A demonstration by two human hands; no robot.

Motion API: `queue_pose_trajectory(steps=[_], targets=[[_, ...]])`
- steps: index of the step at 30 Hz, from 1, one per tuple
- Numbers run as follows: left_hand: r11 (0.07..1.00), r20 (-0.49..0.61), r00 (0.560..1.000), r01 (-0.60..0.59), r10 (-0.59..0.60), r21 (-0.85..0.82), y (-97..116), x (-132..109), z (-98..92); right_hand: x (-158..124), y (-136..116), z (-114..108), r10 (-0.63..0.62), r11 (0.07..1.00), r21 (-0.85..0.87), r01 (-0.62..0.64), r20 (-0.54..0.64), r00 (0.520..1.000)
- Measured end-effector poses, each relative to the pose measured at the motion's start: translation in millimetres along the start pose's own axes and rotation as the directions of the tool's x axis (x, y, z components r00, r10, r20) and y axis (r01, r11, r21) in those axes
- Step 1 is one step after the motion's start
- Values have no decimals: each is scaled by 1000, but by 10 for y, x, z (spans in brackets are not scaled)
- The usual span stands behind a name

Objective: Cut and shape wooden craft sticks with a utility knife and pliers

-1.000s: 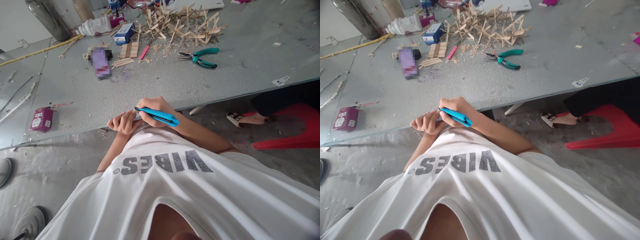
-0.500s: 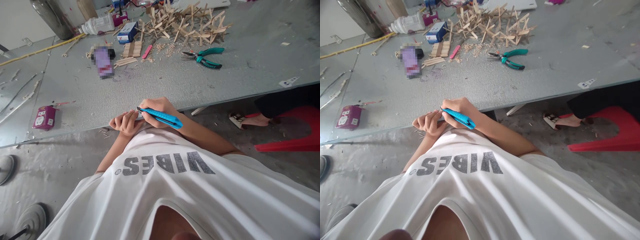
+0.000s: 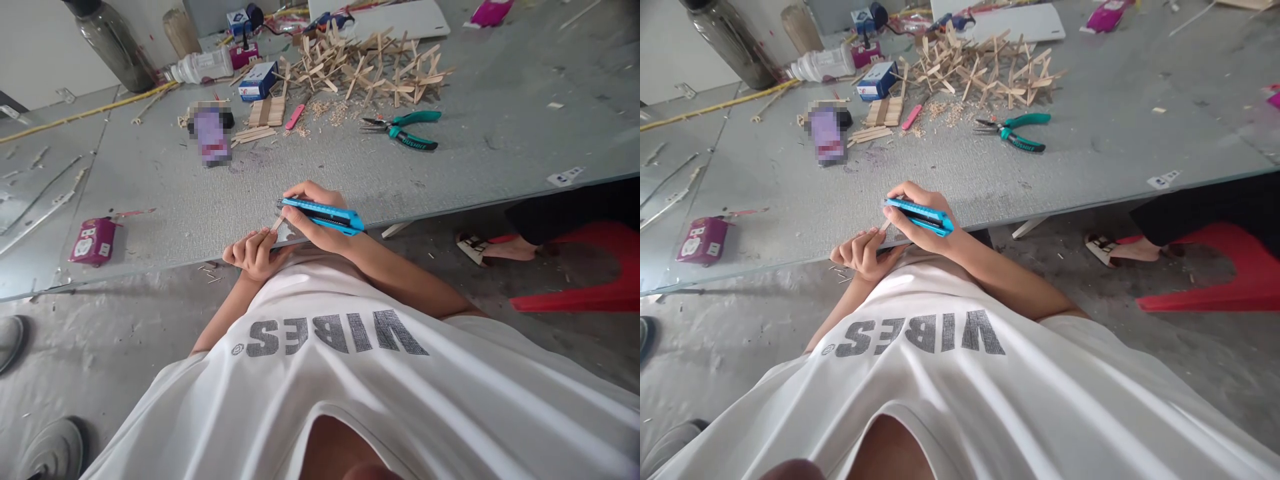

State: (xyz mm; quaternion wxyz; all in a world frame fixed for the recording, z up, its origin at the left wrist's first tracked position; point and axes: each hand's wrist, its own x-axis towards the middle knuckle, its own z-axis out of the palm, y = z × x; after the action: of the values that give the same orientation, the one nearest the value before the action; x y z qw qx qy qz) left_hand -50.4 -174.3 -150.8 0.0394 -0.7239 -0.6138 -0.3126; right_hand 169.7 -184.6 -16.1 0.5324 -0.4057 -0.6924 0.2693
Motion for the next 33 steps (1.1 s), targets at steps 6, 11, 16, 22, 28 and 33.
queue_pose_trajectory(steps=[6,11,16,22,28,33], targets=[[981,-110,976,-192,187,-31,-98,-55,-13,-11,-3,-2,48,994,-98,-39,94,994],[898,-385,823,-439,417,34,-96,-55,-55,-24,-47,-14,81,988,-146,-58,157,984],[848,-469,730,-523,497,85,-24,-14,-178,-18,-73,-39,85,992,-114,-62,207,975],[784,-332,750,-619,571,-50,220,116,-642,15,-64,-31,123,992,-11,-124,248,961],[740,196,714,-662,672,-122,504,658,-1203,204,-38,-124,80,979,169,-113,186,979],[755,533,546,-558,646,-344,581,1369,-1193,689,-92,-605,-90,993,88,82,80,993]])
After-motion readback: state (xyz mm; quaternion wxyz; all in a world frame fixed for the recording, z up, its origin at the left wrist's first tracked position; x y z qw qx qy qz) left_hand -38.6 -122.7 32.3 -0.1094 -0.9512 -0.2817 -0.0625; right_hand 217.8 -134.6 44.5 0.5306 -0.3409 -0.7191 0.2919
